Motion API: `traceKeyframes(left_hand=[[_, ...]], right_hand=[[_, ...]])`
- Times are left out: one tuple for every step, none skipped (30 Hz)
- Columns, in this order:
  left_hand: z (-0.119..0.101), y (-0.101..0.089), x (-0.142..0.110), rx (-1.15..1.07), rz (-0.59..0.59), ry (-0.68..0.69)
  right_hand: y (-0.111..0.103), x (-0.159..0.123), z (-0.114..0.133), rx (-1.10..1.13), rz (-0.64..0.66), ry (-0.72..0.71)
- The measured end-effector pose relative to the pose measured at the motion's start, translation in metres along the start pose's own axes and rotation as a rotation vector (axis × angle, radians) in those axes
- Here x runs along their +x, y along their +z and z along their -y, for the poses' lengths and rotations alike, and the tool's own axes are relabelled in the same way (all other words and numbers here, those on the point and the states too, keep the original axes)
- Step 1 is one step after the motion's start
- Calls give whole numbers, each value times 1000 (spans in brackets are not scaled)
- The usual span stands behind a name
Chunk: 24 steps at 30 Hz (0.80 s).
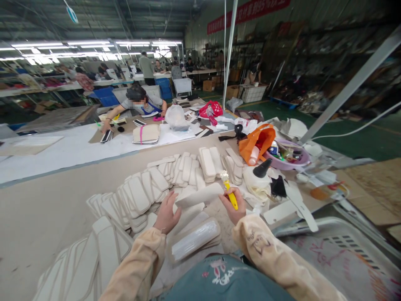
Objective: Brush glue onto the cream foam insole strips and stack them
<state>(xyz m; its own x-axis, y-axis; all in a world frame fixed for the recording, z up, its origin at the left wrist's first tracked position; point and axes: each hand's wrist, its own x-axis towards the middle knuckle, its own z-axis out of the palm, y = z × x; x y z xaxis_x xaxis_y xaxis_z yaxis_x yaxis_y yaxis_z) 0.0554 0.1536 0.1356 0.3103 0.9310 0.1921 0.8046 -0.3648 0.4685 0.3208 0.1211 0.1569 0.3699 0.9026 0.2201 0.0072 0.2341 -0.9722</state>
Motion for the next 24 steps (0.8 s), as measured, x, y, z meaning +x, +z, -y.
traceKeyframes(left_hand=[[-3, 2, 2, -17, -2, 48], [-7, 3, 5, -36, -3, 96], [-12, 4, 9, -57, -5, 135], [-18, 4, 13, -78, -9, 162], [-24, 4, 18, -98, -13, 181], [-30, 3, 23, -119, -11, 200], [-35, 1, 29, -139, 2, 217], [-39, -1, 33, -161, 25, 236], [-41, -3, 37, -183, 54, 249], [-42, -5, 40, -211, 83, 247], [-41, -7, 41, -257, 117, 225], [-39, -8, 40, -315, 159, 188], [-35, -9, 36, -379, 205, 146], [-31, -10, 31, -438, 252, 108], [-26, -9, 23, -485, 295, 80], [-20, -9, 14, -522, 328, 57], [-15, -7, 3, -549, 341, 31], [-11, -6, -7, -568, 328, -4], [-7, -4, -16, -584, 295, -51], [-5, -3, -25, -591, 249, -100], [-4, -2, -32, -588, 203, -140], [-5, -1, -37, -574, 167, -162], [-7, 0, -40, -555, 150, -159], [-10, 0, -41, -545, 159, -140]], right_hand=[[3, 0, 1, 0, 7, 1], [6, 0, 4, 2, 16, 0], [9, 0, 6, 3, 29, -1], [11, -1, 10, 6, 47, 0], [13, -2, 15, 13, 71, 6], [15, -4, 20, 21, 103, 13], [16, -5, 26, 37, 131, 20], [17, -7, 31, 59, 150, 25], [17, -9, 36, 87, 155, 31], [16, -10, 41, 114, 148, 40], [15, -11, 44, 134, 129, 52], [12, -11, 45, 148, 100, 65], [9, -11, 45, 157, 72, 80], [6, -12, 44, 164, 48, 95], [2, -12, 41, 176, 25, 114], [-1, -14, 37, 198, 6, 138], [-5, -16, 33, 228, -8, 172], [-7, -19, 29, 260, -17, 212], [-9, -23, 25, 289, -20, 251], [-10, -27, 22, 309, -15, 283], [-10, -31, 20, 319, 0, 305], [-10, -35, 19, 322, 18, 316], [-9, -38, 19, 326, 35, 322], [-8, -40, 21, 336, 52, 329]])
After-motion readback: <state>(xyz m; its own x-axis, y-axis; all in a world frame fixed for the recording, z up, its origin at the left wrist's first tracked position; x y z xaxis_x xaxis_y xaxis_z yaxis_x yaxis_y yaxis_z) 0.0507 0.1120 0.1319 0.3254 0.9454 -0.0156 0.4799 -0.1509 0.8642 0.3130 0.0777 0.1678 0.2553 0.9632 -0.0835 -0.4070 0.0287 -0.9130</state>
